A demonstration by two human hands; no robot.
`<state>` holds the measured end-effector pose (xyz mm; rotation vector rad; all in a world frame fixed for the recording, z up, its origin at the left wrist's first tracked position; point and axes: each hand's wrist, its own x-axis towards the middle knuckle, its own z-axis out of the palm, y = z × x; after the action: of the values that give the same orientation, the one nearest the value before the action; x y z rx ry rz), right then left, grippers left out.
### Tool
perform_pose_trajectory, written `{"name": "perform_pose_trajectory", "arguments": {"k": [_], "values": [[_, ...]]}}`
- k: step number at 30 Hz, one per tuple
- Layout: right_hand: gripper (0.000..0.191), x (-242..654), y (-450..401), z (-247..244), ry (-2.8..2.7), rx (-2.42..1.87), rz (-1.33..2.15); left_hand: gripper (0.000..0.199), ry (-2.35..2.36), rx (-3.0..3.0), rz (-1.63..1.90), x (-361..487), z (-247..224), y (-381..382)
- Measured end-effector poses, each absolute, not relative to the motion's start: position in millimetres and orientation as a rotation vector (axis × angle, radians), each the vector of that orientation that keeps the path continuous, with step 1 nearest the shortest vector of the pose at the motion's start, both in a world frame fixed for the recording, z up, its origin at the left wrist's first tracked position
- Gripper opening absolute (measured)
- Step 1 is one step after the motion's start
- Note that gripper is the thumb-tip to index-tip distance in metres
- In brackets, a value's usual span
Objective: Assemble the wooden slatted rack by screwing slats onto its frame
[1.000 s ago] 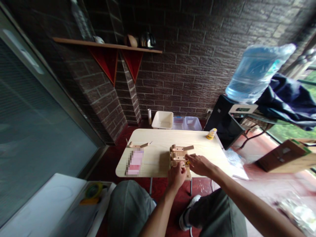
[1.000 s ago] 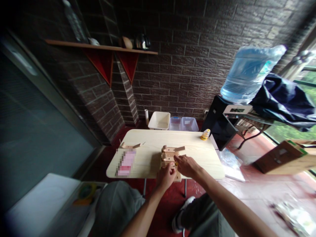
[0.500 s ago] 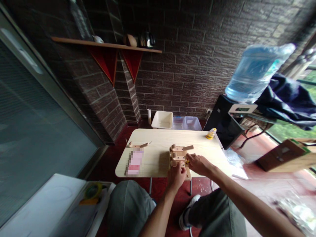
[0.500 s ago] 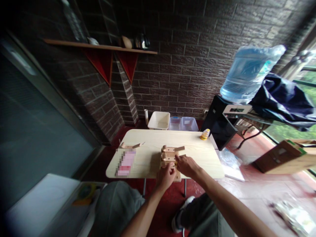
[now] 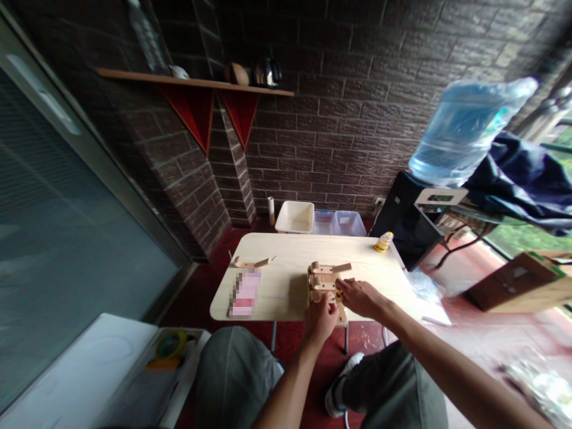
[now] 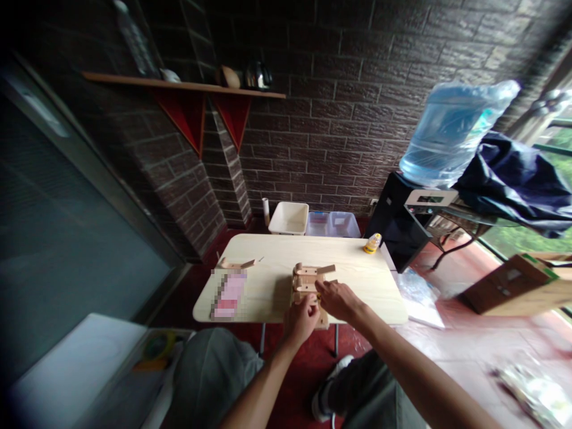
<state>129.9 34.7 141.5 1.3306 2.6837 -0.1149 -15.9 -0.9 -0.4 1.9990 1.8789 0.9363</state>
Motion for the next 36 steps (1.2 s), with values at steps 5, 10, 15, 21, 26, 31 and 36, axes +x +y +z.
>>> {"name": "perform_pose_trajectory", "arguments": {"k": [5, 10, 15, 21, 26, 31, 36], "values": [[0.029, 131, 37, 137, 2.658, 1.359, -0.128, 0.030, 1.859, 1.997, 0.928, -16, 2, -1], [0.033, 132, 36, 138, 2.643, 1.373, -0.136, 0.031, 1.873, 1.997, 0.913, -15, 2, -1], [0.035, 129, 34, 144, 2.666, 1.339, -0.131, 0.032, 1.892, 1.994, 0.896, -16, 0, -2], [0.027, 129, 35, 146, 2.695, 1.321, -0.111, 0.034, 1.886, 1.989, 0.865, -16, 3, -1], [0.029, 131, 38, 136, 2.693, 1.338, -0.094, 0.032, 1.868, 1.971, 0.869, -16, 5, -1], [0.032, 135, 37, 132, 2.689, 1.363, -0.119, 0.034, 1.876, 1.962, 0.854, -15, 4, 0], [0.035, 135, 33, 141, 2.692, 1.358, -0.162, 0.033, 1.859, 1.963, 0.877, -16, 3, -1]]}}
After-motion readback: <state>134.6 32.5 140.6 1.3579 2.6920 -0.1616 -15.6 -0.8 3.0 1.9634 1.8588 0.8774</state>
